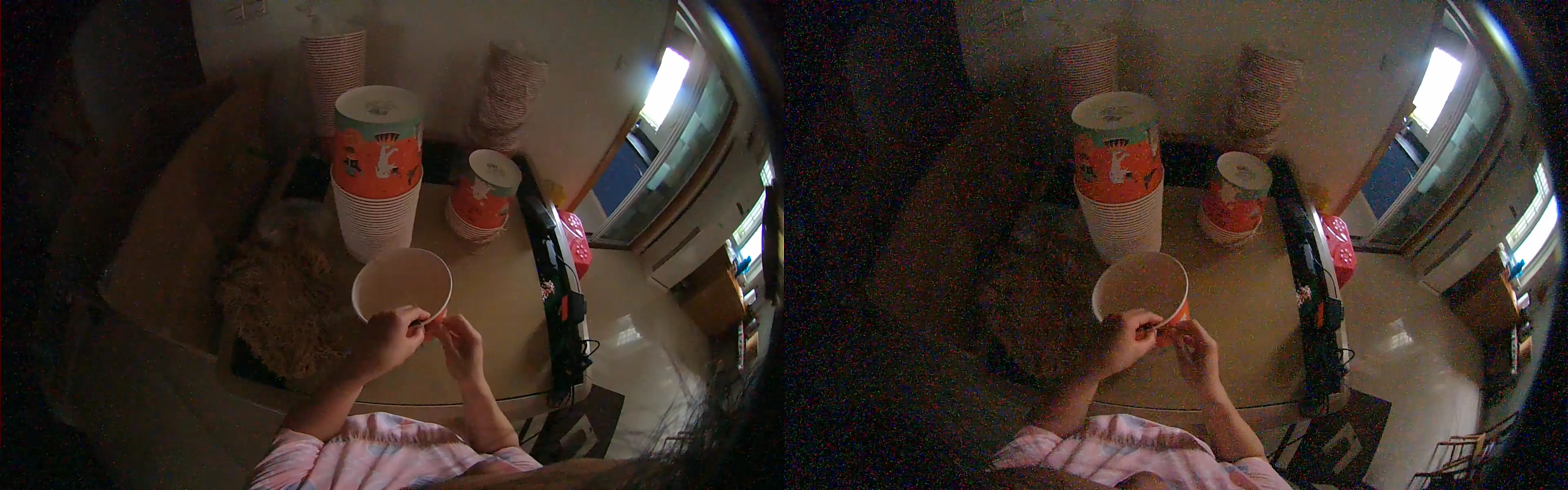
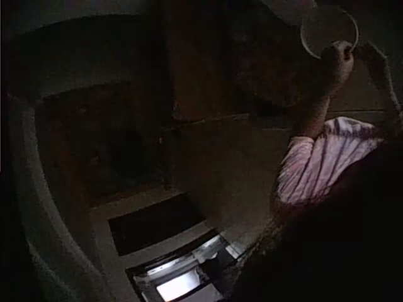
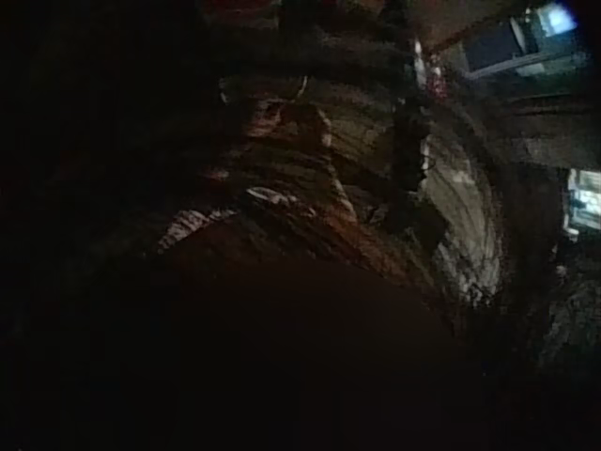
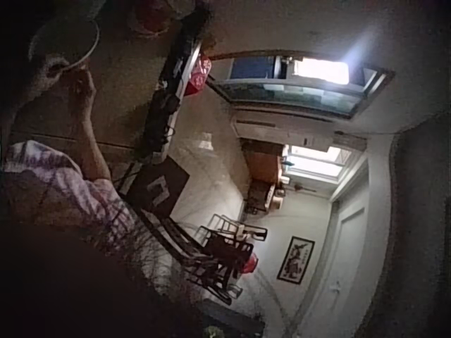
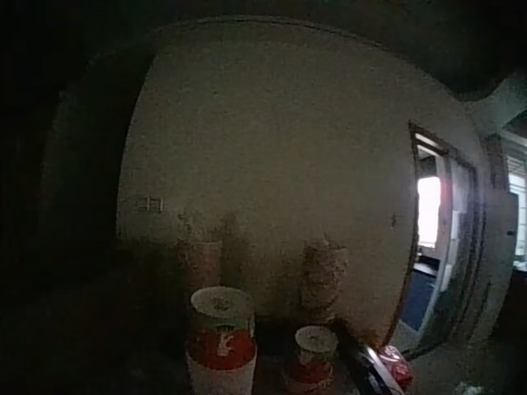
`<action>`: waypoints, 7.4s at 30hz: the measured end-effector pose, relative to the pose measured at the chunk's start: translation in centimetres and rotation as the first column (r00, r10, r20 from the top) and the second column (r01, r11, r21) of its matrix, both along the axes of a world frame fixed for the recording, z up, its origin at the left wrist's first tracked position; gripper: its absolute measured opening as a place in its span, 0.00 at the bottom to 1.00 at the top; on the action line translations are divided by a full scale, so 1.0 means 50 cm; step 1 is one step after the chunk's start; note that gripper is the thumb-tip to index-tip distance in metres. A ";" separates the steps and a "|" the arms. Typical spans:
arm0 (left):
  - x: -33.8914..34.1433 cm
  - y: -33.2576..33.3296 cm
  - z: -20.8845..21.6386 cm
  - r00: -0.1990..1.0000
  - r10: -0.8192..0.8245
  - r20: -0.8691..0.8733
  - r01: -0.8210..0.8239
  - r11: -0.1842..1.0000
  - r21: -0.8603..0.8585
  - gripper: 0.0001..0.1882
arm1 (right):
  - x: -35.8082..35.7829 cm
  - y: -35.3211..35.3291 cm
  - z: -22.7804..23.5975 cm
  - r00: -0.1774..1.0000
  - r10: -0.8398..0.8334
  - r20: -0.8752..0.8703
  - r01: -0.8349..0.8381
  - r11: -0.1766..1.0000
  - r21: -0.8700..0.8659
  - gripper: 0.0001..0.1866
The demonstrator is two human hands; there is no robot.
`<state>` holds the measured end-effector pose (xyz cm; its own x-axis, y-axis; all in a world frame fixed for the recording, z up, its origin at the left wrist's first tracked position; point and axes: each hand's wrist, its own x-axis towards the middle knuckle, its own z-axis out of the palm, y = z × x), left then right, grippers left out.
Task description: Tying decorative strings into pre-made holes on the rims of paper buckets for packaging.
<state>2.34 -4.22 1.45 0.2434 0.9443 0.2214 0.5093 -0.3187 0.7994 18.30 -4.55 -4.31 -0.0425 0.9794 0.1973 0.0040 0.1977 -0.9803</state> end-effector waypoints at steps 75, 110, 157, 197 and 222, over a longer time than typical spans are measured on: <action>0.007 -0.002 -0.002 0.998 -0.055 0.041 0.058 0.995 -0.079 0.12 | 0.018 0.004 -0.013 0.946 0.096 -0.309 -0.118 0.992 -0.053 0.09; 0.043 0.035 -0.054 0.974 -0.144 0.174 0.177 0.965 -0.192 0.09 | 0.069 -0.029 0.043 0.966 0.102 -0.237 -0.105 0.995 -0.001 0.10; 0.055 0.008 -0.029 0.983 -0.055 0.178 0.080 0.987 -0.136 0.07 | 0.069 -0.018 0.020 0.980 -0.178 0.088 0.173 0.983 0.065 0.05; 0.051 0.010 -0.026 0.995 -0.064 0.070 0.071 0.993 -0.093 0.09 | 0.075 -0.002 0.086 0.897 -0.100 0.431 0.020 0.982 0.186 0.04; 0.047 0.009 -0.032 0.989 -0.106 0.100 0.119 0.984 -0.132 0.08 | 0.094 -0.001 0.078 0.844 -0.102 0.527 -0.040 0.967 0.251 0.02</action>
<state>4.71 -3.76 -0.15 0.3344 0.9350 0.1183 0.3985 -0.2540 0.8813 22.98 -4.61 -0.43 -0.1804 0.9057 0.3837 0.5199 0.4189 -0.7444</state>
